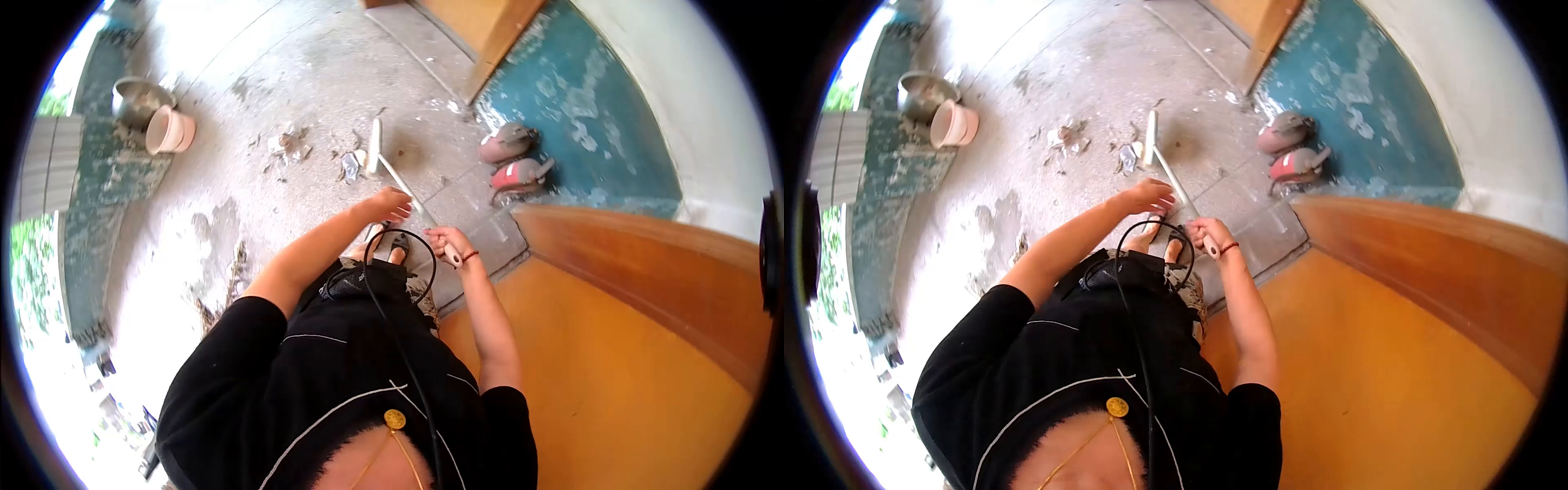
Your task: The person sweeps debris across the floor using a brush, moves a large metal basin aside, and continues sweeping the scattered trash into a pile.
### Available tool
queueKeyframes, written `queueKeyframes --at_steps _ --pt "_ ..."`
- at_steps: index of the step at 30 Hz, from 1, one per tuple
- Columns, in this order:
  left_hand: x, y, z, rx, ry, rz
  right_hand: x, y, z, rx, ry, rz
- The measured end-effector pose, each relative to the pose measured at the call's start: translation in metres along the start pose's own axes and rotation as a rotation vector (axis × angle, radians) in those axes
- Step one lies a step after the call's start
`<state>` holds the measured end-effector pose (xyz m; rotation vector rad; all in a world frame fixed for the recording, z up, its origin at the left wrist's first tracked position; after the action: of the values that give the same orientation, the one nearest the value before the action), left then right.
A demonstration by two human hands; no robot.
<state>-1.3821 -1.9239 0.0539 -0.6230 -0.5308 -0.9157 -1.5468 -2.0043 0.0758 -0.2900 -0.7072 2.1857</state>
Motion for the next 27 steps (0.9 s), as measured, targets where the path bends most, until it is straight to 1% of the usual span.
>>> queueKeyframes --at_steps 2,3,4,6,7,9,11,13,14,15,17,18,20,21,23,24,26,27 --pt "0.01 -0.02 0.003 0.061 0.056 -0.009 -0.012 -0.017 -0.011 -0.209 -0.034 -0.168" --pt "0.014 -0.027 0.009 0.108 0.086 -0.004 -0.014 -0.027 -0.014 -0.206 -0.054 -0.138" --pt "0.012 -0.031 0.01 0.129 0.076 0.02 -0.014 -0.038 -0.014 -0.181 -0.022 -0.134" --pt "0.009 -0.03 0.01 0.289 0.037 0.093 -0.017 -0.055 -0.015 -0.149 0.033 -0.092" --pt "0.015 -0.031 0.017 0.305 0.028 0.109 -0.018 -0.069 -0.011 -0.15 0.021 -0.071" --pt "0.024 -0.026 0.031 0.369 0.033 0.075 -0.021 -0.093 -0.005 -0.006 0.149 -0.16" --pt "0.003 0.003 0.019 0.083 -0.273 -0.003 -0.02 -0.109 -0.016 0.008 0.141 -0.149" --pt "0.004 0.02 0.027 0.175 0.197 0.041 -0.02 -0.124 -0.038 -0.056 0.132 -0.056" --pt "-0.022 0.041 0.008 0.13 0.117 -0.027 -0.019 -0.135 -0.048 -0.053 0.115 -0.081" --pt "-0.047 0.063 -0.008 0.086 0.078 -0.162 -0.018 -0.147 -0.06 -0.083 0.039 -0.201" --pt "-0.067 0.104 -0.008 -0.132 -0.048 -0.374 -0.011 -0.173 -0.089 -0.078 0.103 -0.049" --pt "-0.064 0.12 0.002 -0.133 -0.05 -0.368 -0.009 -0.186 -0.103 -0.09 0.101 -0.016" --pt "-0.061 0.157 0.026 0.021 0.075 -0.356 -0.007 -0.212 -0.136 -0.102 0.106 -0.01" --pt "-0.061 0.18 0.036 -0.088 -0.248 -0.584 -0.007 -0.222 -0.156 -0.149 0.064 -0.004" --pt "-0.04 0.214 0.06 0.077 -0.257 -0.659 -0.015 -0.251 -0.181 -0.213 0.024 -0.01" --pt "-0.022 0.218 0.075 0.077 -0.259 -0.646 -0.023 -0.264 -0.189 -0.228 0.001 -0.021" --pt "0.011 0.238 0.101 0.573 0.03 -0.03 -0.036 -0.282 -0.206 -0.254 -0.015 -0.03" --pt "0.013 0.247 0.097 0.572 0.027 -0.029 -0.042 -0.284 -0.213 -0.253 -0.014 -0.028"
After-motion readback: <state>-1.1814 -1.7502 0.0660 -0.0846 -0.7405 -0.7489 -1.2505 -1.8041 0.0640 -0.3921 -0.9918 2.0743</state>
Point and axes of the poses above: each hand's wrist, its own z-axis away from the middle knuckle, its own y-axis out of the back of the hand, x = y × z, the point moved 2 cm from there along -z, towards the middle knuckle, and after that the axes turned 12 degrees about -y, right-handed, at the moved point
